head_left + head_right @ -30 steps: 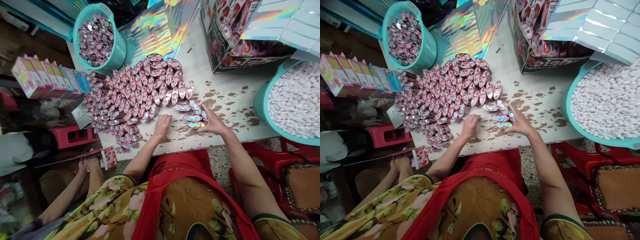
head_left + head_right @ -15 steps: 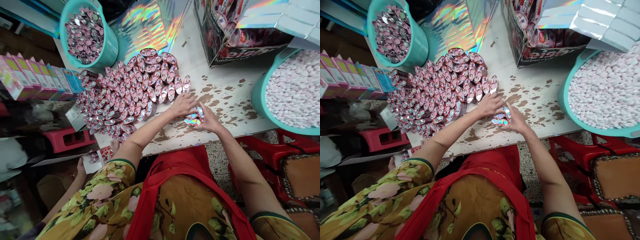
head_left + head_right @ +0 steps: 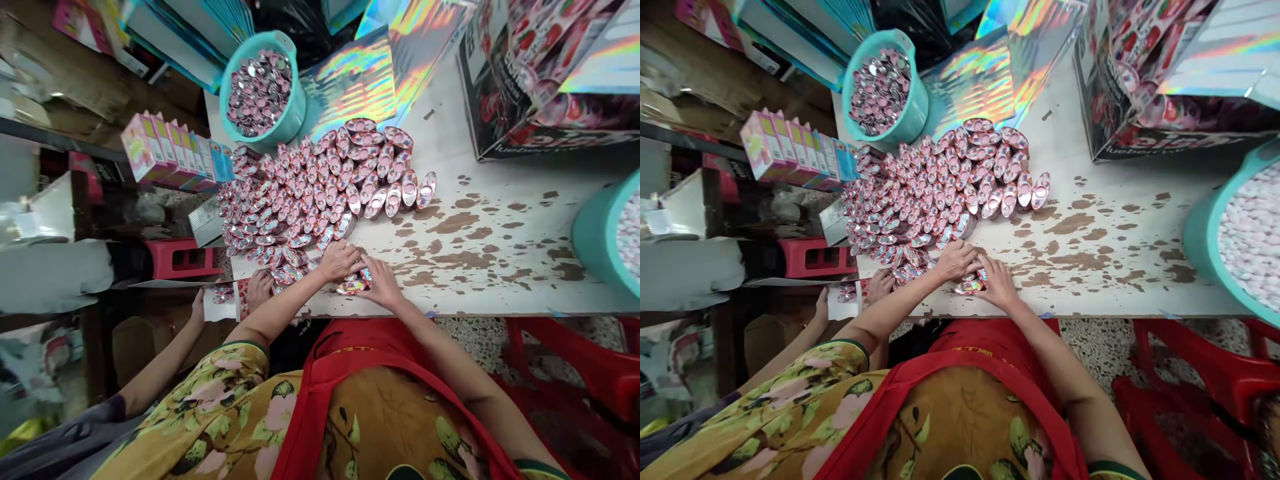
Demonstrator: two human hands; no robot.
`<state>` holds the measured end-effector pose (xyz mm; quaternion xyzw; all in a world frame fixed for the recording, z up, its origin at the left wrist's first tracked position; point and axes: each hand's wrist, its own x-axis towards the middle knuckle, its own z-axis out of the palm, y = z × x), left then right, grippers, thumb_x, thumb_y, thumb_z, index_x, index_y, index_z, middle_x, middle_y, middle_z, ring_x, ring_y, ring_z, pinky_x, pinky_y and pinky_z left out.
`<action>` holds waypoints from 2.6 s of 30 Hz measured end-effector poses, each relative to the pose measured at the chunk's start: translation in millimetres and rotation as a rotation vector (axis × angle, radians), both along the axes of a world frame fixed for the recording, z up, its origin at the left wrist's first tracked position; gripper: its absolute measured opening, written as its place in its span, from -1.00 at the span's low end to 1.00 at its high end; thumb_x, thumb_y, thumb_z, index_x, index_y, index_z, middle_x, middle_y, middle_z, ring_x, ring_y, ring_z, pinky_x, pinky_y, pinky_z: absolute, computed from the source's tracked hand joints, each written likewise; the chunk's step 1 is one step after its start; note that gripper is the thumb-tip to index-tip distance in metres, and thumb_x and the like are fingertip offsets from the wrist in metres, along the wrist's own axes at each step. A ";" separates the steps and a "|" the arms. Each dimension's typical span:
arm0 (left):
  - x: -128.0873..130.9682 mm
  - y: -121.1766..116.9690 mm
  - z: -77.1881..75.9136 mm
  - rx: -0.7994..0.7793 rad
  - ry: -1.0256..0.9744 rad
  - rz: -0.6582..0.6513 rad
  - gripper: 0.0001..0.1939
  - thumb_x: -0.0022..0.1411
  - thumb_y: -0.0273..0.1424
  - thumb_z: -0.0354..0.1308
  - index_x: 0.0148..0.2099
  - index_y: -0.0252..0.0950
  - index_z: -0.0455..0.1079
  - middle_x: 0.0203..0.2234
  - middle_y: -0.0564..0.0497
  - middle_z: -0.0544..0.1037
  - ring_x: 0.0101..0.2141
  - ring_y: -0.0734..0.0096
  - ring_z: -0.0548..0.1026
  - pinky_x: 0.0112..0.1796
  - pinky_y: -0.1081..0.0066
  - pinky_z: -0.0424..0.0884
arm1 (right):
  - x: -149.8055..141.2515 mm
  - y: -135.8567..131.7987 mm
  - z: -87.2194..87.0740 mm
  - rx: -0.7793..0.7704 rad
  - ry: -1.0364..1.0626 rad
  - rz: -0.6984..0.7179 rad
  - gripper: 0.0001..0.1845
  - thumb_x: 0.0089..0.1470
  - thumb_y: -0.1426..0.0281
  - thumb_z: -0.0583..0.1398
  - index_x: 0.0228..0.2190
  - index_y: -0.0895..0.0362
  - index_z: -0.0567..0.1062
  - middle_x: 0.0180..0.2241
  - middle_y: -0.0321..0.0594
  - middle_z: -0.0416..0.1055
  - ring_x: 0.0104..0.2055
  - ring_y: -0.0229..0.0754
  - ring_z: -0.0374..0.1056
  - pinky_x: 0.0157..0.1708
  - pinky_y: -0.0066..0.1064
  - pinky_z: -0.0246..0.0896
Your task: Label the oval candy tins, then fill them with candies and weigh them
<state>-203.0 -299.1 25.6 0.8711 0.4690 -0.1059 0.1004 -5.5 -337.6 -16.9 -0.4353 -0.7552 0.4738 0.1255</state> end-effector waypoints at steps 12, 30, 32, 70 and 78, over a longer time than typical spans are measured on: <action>-83.0 94.1 41.3 0.345 -0.177 0.498 -0.51 0.43 -0.05 -0.01 0.13 -0.31 0.43 0.05 -0.27 0.51 0.06 0.08 0.42 0.09 0.13 0.30 | -9.2 120.9 59.7 0.252 0.085 -0.076 -0.31 0.20 -0.04 0.16 0.26 -0.03 0.34 0.14 0.01 0.41 0.18 0.22 0.30 0.19 0.18 0.22; -124.0 277.9 0.1 0.087 -0.059 0.919 -0.42 0.37 0.13 -0.07 0.00 -0.11 0.60 0.06 -0.14 0.40 -0.01 -0.04 0.43 0.00 0.07 0.29 | -122.8 442.8 34.1 0.238 -0.458 0.481 -0.20 0.26 -0.24 -0.14 -0.06 0.01 0.63 -0.11 -0.10 0.58 -0.07 0.05 0.45 -0.12 -0.24 0.21; -103.4 274.3 -0.6 0.077 -0.062 0.864 -0.42 0.38 0.12 -0.09 0.01 -0.12 0.59 0.02 -0.16 0.42 -0.02 -0.06 0.41 -0.01 0.04 0.27 | -98.9 434.4 33.5 0.199 -0.473 0.461 -0.17 0.25 -0.25 -0.16 -0.03 0.00 0.62 -0.09 -0.10 0.57 -0.07 0.07 0.45 -0.13 -0.23 0.20; 36.2 225.2 -9.1 -0.083 -0.254 0.670 -0.35 0.40 0.14 -0.19 0.34 -0.08 0.18 0.13 -0.22 0.35 0.21 -0.10 0.27 0.14 0.02 0.25 | 117.3 336.2 21.9 0.166 -0.259 0.108 -0.42 0.07 0.40 0.19 0.15 0.16 0.41 0.10 -0.06 0.47 0.11 0.06 0.38 0.13 -0.10 0.30; 86.4 212.9 -8.8 -0.175 -0.323 0.446 -0.23 0.38 0.18 -0.22 0.47 -0.06 -0.01 0.26 -0.22 0.32 0.28 -0.13 0.24 0.19 -0.09 0.23 | 160.3 234.7 64.9 0.294 -0.290 -0.254 -0.55 0.17 0.29 0.12 0.07 0.13 0.45 0.10 0.01 0.44 0.18 0.05 0.31 0.24 0.00 0.15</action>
